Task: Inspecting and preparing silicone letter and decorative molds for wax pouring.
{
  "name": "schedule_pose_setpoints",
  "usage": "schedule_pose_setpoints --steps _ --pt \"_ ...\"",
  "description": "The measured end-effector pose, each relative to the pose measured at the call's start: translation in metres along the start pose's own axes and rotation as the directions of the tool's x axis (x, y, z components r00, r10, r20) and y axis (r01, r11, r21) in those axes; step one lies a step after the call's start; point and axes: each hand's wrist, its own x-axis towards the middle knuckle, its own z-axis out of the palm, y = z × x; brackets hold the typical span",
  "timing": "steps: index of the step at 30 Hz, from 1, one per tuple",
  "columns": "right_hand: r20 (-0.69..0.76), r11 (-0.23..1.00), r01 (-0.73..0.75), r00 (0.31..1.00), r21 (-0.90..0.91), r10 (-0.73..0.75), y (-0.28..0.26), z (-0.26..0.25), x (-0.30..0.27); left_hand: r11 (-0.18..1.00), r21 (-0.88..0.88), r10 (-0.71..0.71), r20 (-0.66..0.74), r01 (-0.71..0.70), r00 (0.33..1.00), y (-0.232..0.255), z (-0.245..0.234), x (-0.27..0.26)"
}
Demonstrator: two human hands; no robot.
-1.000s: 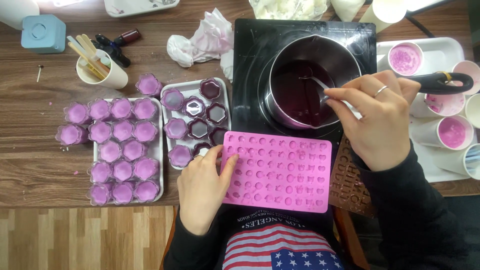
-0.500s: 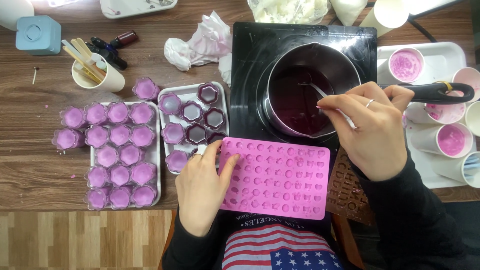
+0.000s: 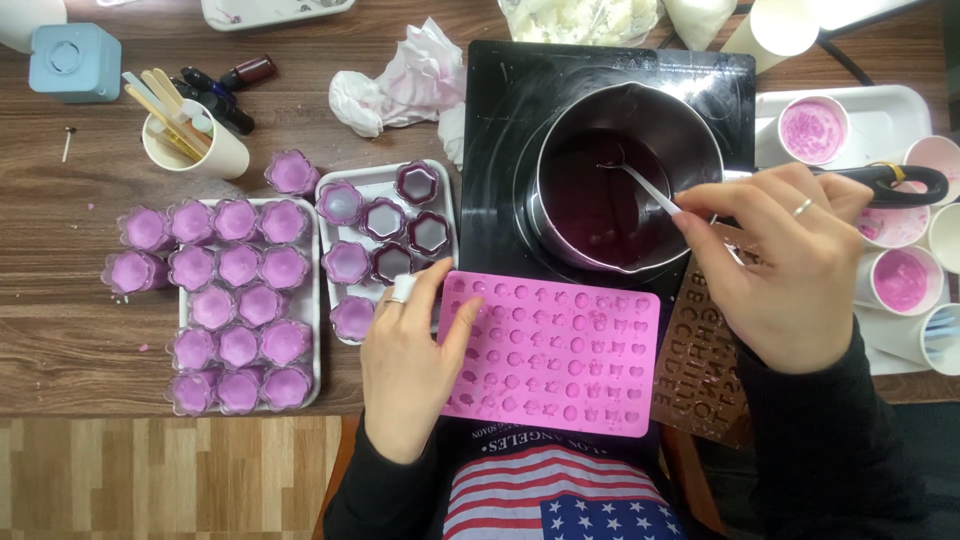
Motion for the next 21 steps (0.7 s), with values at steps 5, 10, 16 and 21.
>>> schedule_pose_setpoints --steps 5,10,16,21 --pt "-0.040 0.998 -0.045 0.998 0.036 0.046 -0.012 -0.009 -0.005 0.983 -0.115 0.143 -0.023 -0.145 0.989 0.006 0.004 -0.002" --pt "-0.065 0.997 -0.080 0.995 -0.002 0.080 0.010 -0.007 -0.032 0.982 -0.109 0.148 -0.038 -0.151 0.988 0.000 0.004 -0.001" --pt "0.095 0.874 -0.456 0.890 0.165 0.447 0.014 0.012 -0.048 0.990 -0.069 0.118 -0.034 -0.121 0.992 -0.006 0.006 0.001" --pt "-0.024 0.950 -0.256 0.964 0.179 0.264 0.015 0.015 -0.039 0.991 -0.107 0.083 -0.024 -0.085 0.996 -0.005 0.006 0.002"
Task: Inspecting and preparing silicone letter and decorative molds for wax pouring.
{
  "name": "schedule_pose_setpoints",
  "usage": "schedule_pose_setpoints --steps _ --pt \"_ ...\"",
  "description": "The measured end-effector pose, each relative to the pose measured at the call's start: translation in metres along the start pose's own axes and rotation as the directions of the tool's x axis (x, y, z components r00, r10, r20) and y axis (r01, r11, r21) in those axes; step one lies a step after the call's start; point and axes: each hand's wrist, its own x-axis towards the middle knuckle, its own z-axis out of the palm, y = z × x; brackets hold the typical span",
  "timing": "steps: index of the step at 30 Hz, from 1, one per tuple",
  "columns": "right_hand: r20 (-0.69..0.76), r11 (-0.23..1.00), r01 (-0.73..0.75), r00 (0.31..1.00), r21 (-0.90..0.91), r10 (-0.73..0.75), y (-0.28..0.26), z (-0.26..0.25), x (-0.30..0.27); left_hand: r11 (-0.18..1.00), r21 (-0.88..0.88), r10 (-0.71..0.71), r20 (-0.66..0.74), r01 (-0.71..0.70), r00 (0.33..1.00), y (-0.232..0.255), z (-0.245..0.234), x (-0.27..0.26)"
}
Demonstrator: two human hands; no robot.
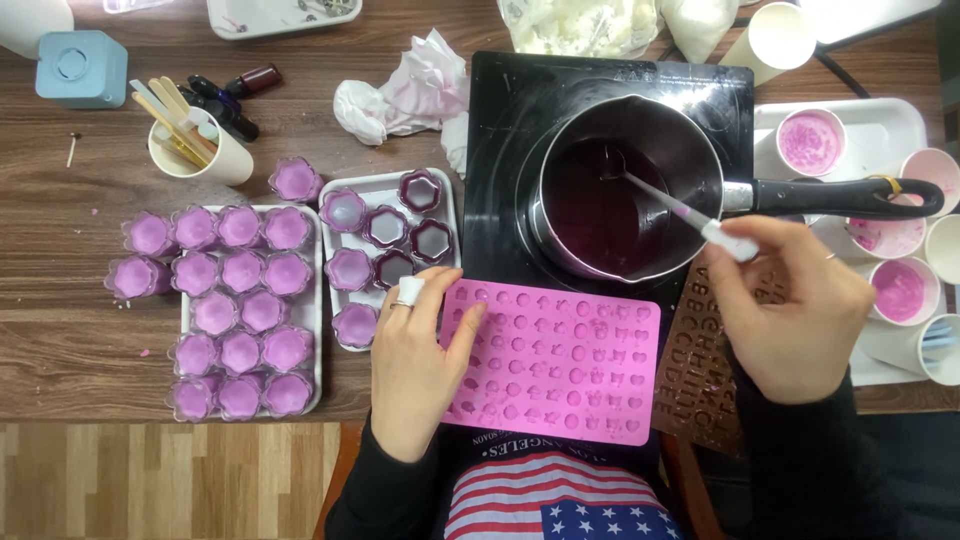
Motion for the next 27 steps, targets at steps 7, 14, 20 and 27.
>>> schedule_pose_setpoints --steps 7,14,20,27 --pt "-0.028 0.965 -0.022 0.999 0.261 0.031 -0.027 0.001 0.032 1.000 0.010 -0.008 0.003 0.008 1.000 -0.005 0.004 0.000" --pt "-0.025 0.987 0.034 0.999 0.156 -0.031 -0.039 0.000 0.033 1.000 0.024 0.001 0.005 -0.001 1.000 -0.007 0.003 0.001" --pt "-0.027 0.963 0.266 0.964 0.045 -0.265 -0.021 -0.018 0.015 1.000 0.017 -0.001 0.007 0.001 1.000 -0.008 0.005 0.001" --pt "-0.035 0.842 0.539 0.841 -0.018 -0.539 -0.028 -0.043 0.012 0.999 0.052 -0.014 0.025 0.013 1.000 -0.009 0.005 0.000"
